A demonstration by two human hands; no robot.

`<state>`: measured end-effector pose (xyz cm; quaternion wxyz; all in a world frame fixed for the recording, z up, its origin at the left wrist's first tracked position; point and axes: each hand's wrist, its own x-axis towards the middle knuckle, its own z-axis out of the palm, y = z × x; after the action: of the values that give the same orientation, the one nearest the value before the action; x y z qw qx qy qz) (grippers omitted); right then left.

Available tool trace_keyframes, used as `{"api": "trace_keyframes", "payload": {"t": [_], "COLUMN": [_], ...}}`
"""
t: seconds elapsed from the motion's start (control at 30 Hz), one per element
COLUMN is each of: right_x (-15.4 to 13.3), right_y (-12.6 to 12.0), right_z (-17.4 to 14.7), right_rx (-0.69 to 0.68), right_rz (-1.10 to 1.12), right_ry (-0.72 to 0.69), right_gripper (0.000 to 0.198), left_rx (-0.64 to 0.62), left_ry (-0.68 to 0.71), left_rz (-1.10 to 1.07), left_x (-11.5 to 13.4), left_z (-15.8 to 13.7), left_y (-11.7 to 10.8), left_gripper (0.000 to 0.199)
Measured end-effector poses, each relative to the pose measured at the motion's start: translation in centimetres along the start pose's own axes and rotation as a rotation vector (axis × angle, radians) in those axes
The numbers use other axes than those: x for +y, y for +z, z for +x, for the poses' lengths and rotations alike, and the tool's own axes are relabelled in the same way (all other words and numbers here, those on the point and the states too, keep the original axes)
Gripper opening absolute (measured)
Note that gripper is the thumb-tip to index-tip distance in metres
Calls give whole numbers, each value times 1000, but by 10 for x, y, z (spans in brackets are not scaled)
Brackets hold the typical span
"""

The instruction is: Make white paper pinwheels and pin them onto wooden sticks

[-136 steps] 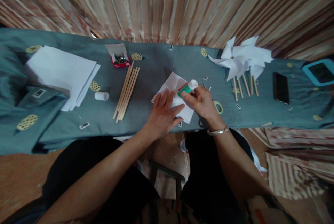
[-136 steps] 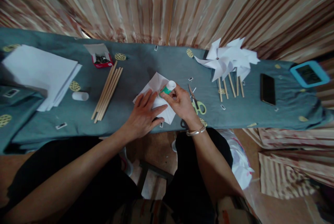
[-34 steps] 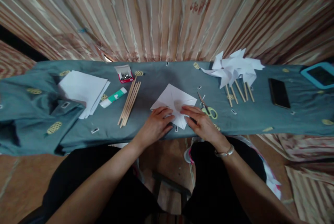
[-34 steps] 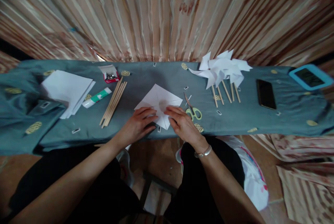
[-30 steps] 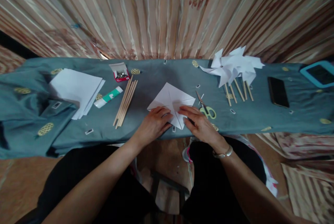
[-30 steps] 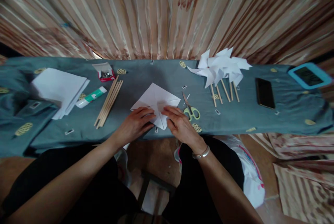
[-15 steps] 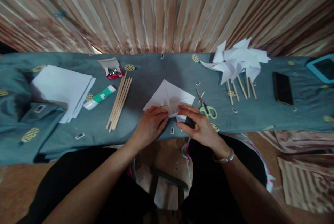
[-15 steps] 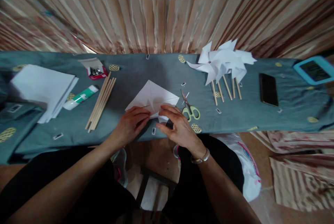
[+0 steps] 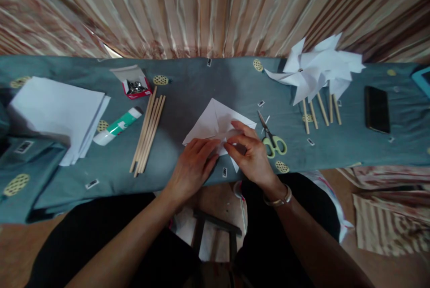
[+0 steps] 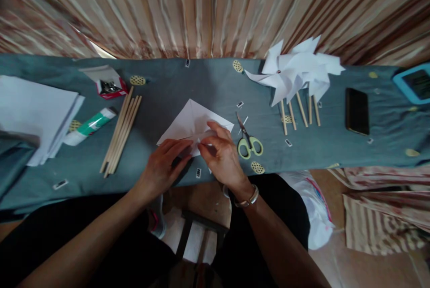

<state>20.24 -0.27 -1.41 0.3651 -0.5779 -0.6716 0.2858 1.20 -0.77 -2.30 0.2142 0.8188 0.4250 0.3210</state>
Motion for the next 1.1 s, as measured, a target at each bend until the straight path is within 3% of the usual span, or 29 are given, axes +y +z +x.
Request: {"api": "trace_keyframes", "payload": {"t": [0.63,1.1], "right_x": [-3,-2], "right_y": [11,12], "right_z": [1,0], "right_rx": [65,89], "right_rz": [-226,-248], "right_ry": [-19,-40], "right_gripper": [6,8], "left_rx": [3,-10], "left_ry": [46,47], "left_rz": [31,52], "left_x": [-2,0], "left_z": [2,3], "left_y": [5,3], "left_gripper": [19,16]}}
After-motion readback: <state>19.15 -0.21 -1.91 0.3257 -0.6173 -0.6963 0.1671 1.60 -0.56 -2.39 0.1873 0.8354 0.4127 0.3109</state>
